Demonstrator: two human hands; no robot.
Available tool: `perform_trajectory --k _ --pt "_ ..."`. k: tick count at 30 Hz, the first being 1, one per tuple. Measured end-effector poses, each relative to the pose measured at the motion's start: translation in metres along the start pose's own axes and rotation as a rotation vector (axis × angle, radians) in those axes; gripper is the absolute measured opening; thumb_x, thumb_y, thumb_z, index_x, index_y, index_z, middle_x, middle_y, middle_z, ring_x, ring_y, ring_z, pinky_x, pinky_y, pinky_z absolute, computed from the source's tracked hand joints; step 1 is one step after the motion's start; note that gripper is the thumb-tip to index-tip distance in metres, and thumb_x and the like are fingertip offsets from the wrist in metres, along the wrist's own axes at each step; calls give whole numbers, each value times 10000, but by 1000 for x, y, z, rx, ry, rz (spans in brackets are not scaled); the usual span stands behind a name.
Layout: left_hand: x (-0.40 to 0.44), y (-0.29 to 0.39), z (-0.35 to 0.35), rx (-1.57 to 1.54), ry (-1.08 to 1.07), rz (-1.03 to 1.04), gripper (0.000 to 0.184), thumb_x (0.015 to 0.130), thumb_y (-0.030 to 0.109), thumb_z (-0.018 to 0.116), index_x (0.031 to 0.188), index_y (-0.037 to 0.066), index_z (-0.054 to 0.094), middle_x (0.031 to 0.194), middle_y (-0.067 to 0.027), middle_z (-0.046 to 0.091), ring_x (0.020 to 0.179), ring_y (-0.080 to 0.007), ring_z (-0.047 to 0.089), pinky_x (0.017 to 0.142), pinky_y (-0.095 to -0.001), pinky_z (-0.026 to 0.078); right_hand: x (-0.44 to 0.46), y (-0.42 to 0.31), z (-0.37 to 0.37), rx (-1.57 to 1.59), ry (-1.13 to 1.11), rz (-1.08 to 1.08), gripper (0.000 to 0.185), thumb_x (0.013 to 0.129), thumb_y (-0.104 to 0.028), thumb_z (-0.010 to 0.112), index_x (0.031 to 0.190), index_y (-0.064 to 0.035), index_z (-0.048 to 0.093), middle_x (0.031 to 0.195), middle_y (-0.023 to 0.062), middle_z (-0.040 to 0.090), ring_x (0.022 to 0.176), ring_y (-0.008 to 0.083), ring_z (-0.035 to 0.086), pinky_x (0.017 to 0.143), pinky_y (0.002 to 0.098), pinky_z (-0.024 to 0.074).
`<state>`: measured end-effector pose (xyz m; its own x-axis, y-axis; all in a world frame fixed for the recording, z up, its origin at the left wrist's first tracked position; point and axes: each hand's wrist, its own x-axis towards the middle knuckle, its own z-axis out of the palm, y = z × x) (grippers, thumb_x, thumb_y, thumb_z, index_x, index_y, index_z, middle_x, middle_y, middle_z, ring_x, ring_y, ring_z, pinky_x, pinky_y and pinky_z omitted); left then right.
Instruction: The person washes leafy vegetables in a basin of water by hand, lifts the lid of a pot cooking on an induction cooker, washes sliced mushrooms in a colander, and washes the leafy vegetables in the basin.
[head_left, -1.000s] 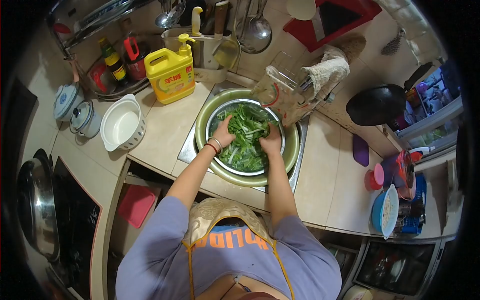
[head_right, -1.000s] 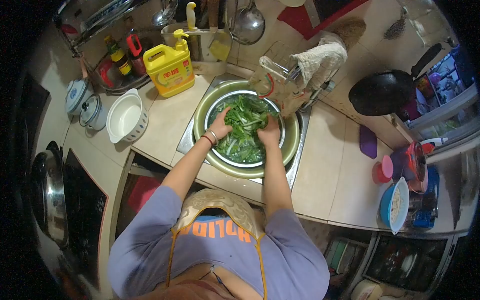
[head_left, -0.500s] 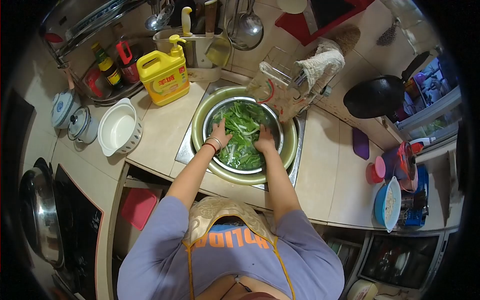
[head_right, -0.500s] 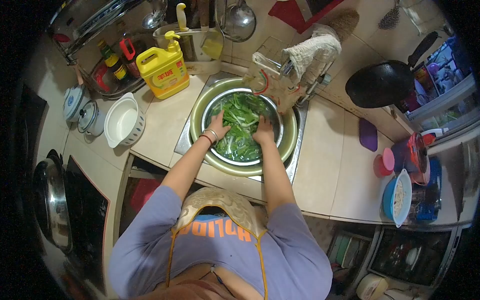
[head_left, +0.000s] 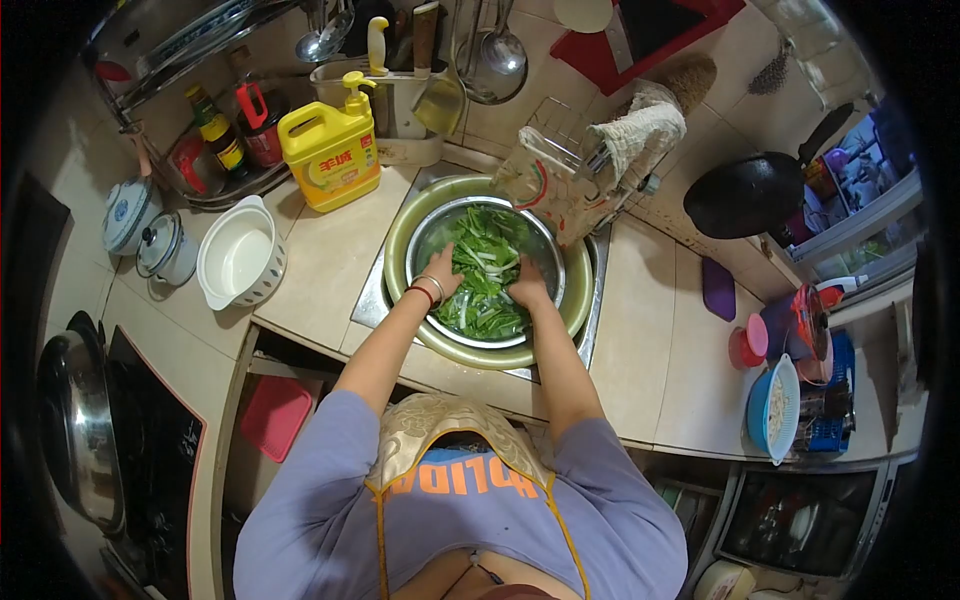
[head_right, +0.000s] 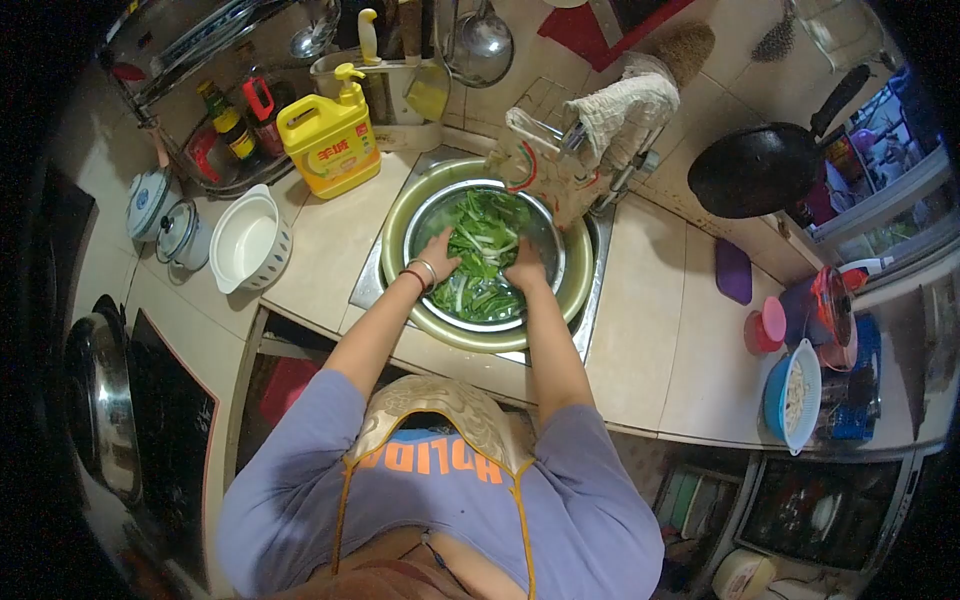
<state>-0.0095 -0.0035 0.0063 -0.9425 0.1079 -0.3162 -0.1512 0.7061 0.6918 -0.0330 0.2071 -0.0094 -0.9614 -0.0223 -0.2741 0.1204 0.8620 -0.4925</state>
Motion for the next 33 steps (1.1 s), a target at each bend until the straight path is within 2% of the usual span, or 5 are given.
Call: perform_trajectory --k 15,18,22,27,33 --pt "-23 27 -14 66 231 48 770 766 239 647 1386 74 221 1234 -235 366 1059 -389 491 908 -380 419 -25 -14 -42 -167 148 -151 786 620 -216 763 1299 -58 400 1205 225 502 1159 349 446 960 374 383" --pt "-28 31 -14 116 332 107 681 745 293 666 1319 88 362 1165 -212 401 1095 -374 453 895 -412 417 -35 -22 -47 -57 466 -438 434 669 -194 728 1046 -53 567 985 196 590 974 346 547 800 415 460" --pt "-26 25 -9 238 448 283 457 725 283 676 1124 88 569 1149 -166 456 1116 -316 423 909 -414 363 -37 -33 -22 173 582 -384 220 706 -207 722 716 -56 562 599 107 571 577 284 589 550 366 460" --pt "-22 18 -1 306 497 495 319 710 228 680 1006 116 649 1111 -120 512 1103 -289 433 922 -412 311 -45 -40 -10 53 451 -335 400 735 -382 687 670 -53 471 599 116 555 579 318 568 541 394 436" --pt "-17 12 1 293 237 297 328 731 178 665 1053 137 624 1099 -117 488 1106 -276 430 915 -408 342 -40 -37 -7 137 354 -325 426 804 -448 575 813 -33 478 831 201 568 810 353 567 691 442 444"
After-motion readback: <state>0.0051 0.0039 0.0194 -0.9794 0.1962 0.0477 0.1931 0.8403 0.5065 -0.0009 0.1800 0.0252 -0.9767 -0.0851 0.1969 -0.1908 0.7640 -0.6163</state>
